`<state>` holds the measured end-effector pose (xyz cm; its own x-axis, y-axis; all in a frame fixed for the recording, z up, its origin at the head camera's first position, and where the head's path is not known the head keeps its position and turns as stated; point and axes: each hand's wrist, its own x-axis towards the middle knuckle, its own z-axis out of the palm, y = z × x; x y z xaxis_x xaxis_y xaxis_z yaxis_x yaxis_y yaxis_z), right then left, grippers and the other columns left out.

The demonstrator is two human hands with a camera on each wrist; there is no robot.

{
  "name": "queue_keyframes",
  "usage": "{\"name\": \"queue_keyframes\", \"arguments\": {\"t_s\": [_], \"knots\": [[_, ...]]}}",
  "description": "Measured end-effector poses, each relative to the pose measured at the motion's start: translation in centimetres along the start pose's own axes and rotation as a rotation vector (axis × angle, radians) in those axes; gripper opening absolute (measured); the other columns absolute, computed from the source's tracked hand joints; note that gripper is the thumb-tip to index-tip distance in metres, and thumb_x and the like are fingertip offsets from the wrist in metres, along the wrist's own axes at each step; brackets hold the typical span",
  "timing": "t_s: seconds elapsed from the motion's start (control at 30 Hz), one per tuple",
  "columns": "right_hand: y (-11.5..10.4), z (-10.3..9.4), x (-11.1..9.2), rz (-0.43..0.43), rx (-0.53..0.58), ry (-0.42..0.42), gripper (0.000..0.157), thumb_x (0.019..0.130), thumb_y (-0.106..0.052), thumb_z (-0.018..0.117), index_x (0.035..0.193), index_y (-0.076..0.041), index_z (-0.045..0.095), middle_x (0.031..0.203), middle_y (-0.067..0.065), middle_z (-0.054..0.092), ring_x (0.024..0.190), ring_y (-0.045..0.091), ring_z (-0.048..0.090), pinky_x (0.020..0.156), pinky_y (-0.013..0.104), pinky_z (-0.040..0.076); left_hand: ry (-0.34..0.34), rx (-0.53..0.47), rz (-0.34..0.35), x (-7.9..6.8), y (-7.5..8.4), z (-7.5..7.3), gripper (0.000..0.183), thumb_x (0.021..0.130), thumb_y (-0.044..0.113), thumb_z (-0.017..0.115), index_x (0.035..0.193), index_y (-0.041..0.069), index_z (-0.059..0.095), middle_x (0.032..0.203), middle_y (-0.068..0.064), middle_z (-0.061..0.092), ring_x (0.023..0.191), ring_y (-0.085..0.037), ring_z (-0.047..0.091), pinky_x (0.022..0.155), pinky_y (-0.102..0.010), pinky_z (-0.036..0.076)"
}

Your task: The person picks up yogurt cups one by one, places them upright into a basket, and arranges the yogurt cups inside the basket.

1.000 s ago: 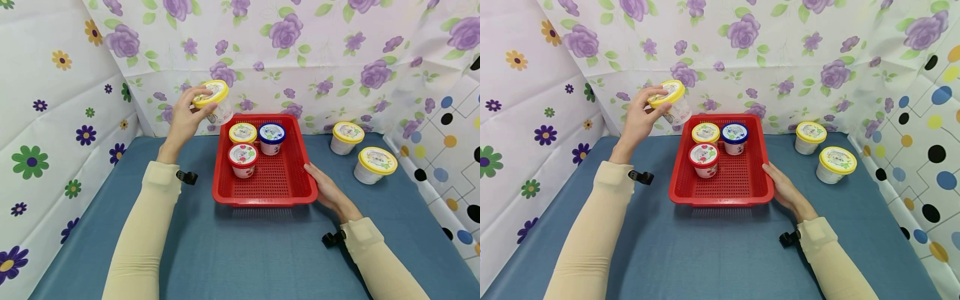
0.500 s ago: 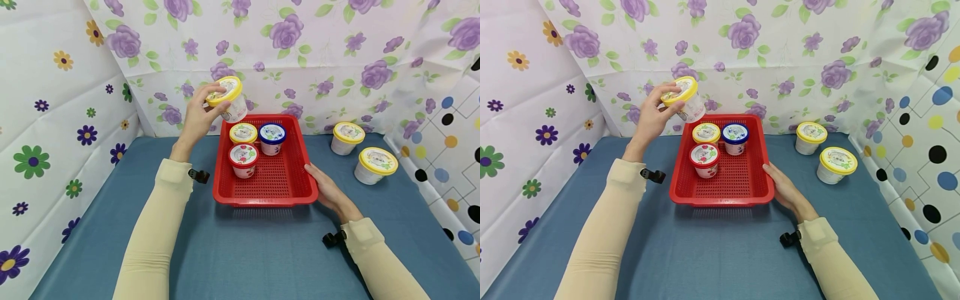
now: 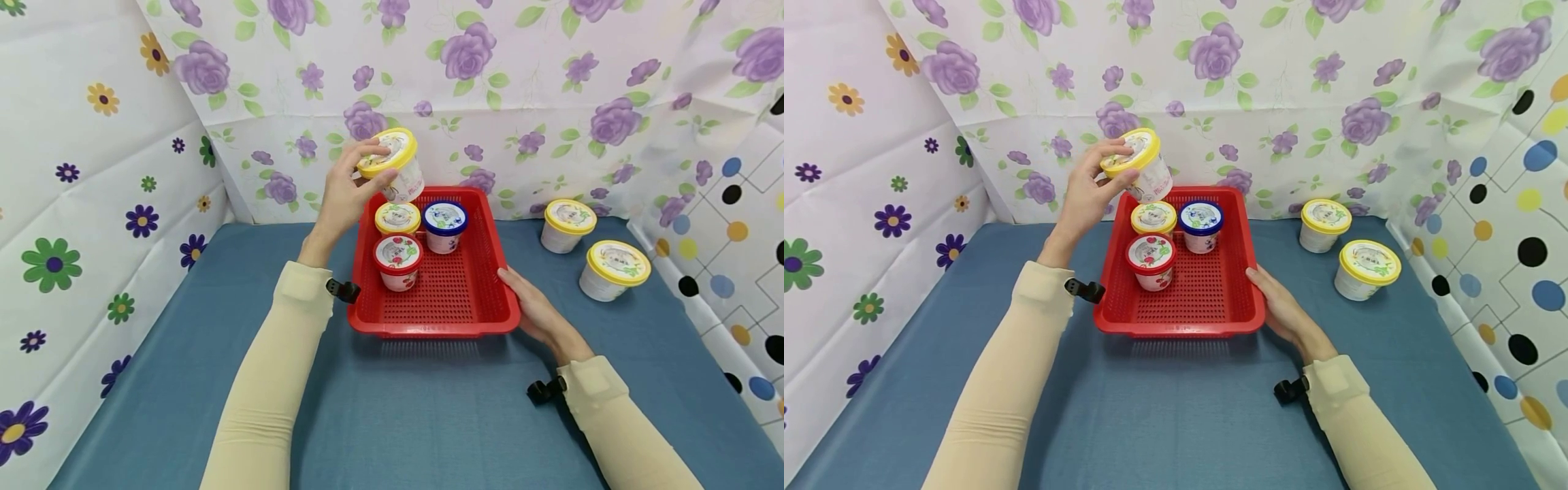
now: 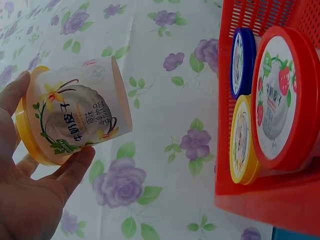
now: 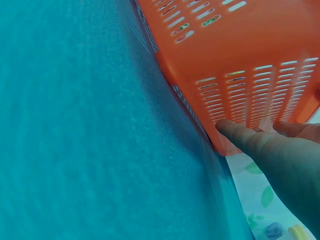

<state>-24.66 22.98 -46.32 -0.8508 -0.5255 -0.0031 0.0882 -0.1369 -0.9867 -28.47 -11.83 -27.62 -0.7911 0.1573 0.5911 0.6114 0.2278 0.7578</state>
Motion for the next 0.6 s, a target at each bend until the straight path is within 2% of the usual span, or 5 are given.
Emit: {"name": "queue_keyframes", "arguments": {"t_s": [0.33,0.47,0.6], "knots": [[0.2,-0.1,0.0,0.002,0.002,0.001,0.061,0.115,-0.04,0.034,0.166,-0.012,0.016,0.144,0.032,0.045,0.112,0.027,0.066,0.089,0.037,0.059,-0.02,0.005,-0.008,0.0,-0.2,2.0,0.035,0.098,0.006,0.073,0.13,-0.004,0.064,0.153,-0.02,0.046,0.14,-0.023,0.047,0.105,-0.041,0.052],[0.2,-0.1,0.1,0.0,0.0,-0.006,0.061,0.115,-0.04,0.034,0.166,-0.012,0.015,0.145,0.033,0.043,0.114,0.028,0.066,0.089,0.038,0.059,-0.049,-0.012,-0.019,0.0,-0.4,2.9,0.034,0.098,0.006,0.072,0.13,-0.004,0.063,0.154,-0.019,0.045,0.143,-0.021,0.044,0.107,-0.04,0.05],[0.1,-0.2,0.1,-0.009,-0.008,-0.005,0.061,0.115,-0.04,0.034,0.166,-0.011,0.016,0.144,0.034,0.044,0.111,0.028,0.067,0.088,0.038,0.059,-0.077,0.0,-0.027,0.3,-1.5,3.9,0.035,0.098,0.01,0.074,0.13,-0.001,0.065,0.155,-0.017,0.046,0.144,-0.023,0.042,0.109,-0.042,0.048]]}}
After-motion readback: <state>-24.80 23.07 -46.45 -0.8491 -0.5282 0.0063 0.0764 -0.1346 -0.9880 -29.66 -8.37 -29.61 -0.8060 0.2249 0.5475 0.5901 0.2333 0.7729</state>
